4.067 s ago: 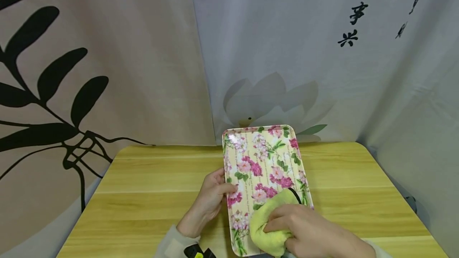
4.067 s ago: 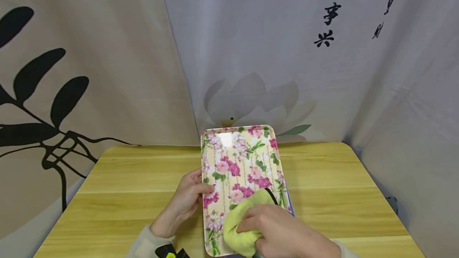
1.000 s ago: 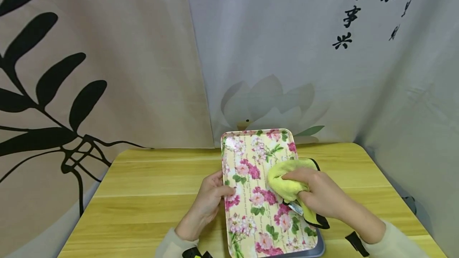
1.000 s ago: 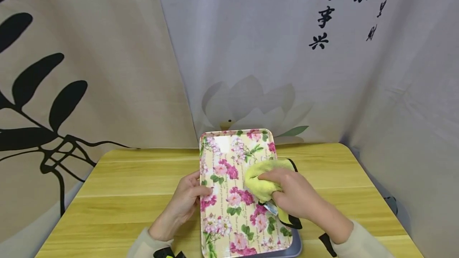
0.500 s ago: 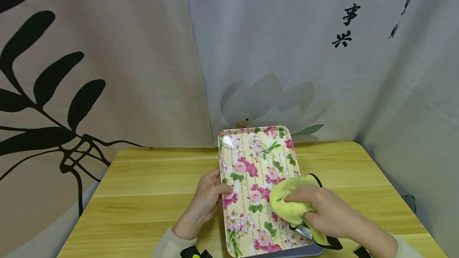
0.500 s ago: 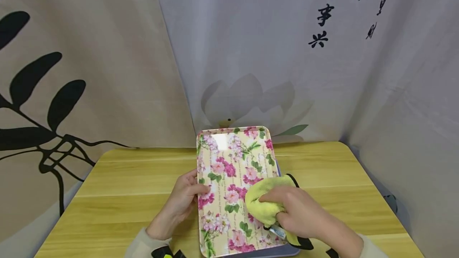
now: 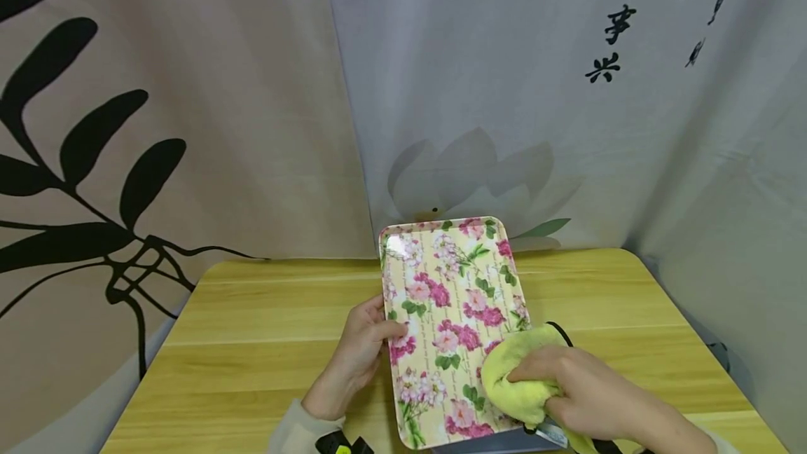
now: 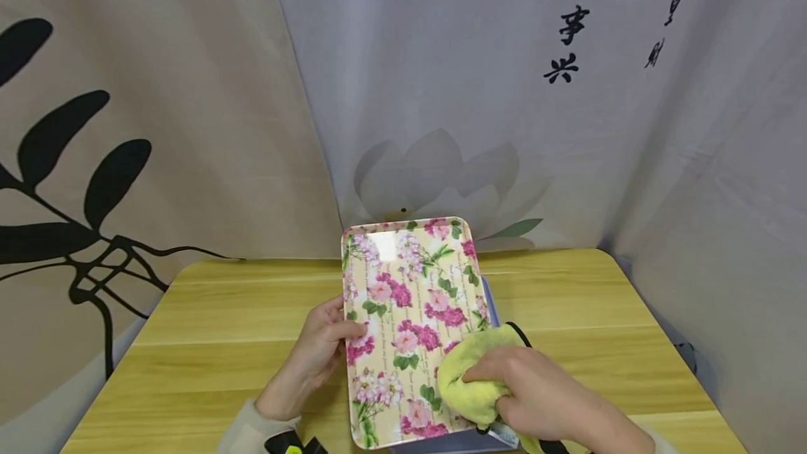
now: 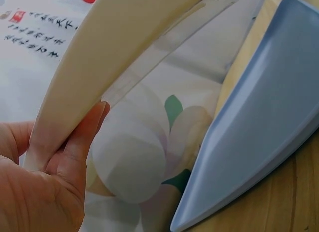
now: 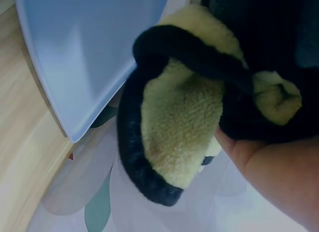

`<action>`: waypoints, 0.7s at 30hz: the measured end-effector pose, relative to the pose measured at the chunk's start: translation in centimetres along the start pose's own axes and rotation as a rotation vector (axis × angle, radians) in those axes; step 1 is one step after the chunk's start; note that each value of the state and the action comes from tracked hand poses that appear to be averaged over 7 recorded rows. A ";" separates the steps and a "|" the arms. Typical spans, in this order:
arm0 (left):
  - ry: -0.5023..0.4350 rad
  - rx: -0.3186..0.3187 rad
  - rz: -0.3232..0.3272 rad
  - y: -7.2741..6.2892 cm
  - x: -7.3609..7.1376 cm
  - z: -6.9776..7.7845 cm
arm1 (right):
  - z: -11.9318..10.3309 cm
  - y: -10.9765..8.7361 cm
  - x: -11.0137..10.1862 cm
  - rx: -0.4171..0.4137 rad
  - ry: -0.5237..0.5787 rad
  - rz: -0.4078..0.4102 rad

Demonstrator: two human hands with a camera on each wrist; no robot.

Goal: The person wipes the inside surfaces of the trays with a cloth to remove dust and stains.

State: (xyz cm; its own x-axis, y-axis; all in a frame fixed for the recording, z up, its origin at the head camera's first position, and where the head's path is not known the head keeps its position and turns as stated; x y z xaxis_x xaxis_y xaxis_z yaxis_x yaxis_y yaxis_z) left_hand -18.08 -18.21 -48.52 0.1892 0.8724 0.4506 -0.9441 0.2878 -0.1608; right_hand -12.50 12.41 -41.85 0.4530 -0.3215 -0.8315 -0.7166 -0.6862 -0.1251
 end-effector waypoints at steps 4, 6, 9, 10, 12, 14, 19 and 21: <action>0.001 0.010 0.011 -0.1 0.1 0.0 | 0.2 -0.7 0.2 -0.010 -0.001 -0.015; 0.008 0.009 0.020 -0.2 0.1 0.0 | 0.2 -1.1 0.2 -0.029 -0.016 -0.007; 0.023 0.008 0.035 0.0 0.2 -0.2 | 0.4 -1.8 0.2 -0.075 -0.057 0.029; 0.027 0.006 0.040 0.0 0.2 -0.2 | 0.5 -2.1 0.1 -0.088 -0.065 0.041; 0.032 0.006 0.044 0.1 0.1 -0.2 | 0.7 -2.6 0.1 -0.109 -0.088 0.070; 0.038 0.009 0.040 0.1 0.1 -0.2 | 1.0 -3.2 0.0 -0.114 -0.117 0.103; 0.044 0.008 0.034 0.1 -0.1 -0.1 | 1.7 -4.5 -0.4 -0.118 -0.187 0.207; 0.048 0.002 0.039 0.1 -0.4 -0.1 | 1.8 -4.9 -0.7 -0.137 -0.227 0.279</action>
State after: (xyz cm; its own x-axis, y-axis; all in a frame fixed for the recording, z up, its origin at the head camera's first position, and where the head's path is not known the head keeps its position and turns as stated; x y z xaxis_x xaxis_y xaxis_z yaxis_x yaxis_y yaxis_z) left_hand -18.21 -18.47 -48.77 0.1649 0.9009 0.4014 -0.9516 0.2524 -0.1756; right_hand -10.24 17.12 -41.62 0.1107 -0.3660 -0.9240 -0.7114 -0.6784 0.1835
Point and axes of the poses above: each hand's wrist, its own y-axis towards the middle knuckle, its own x-axis out of the palm, z = x × y, the point moved 4 cm from there along y, towards the middle knuckle, and after that the axes turned 5 degrees about -y, right-handed, at the moved point
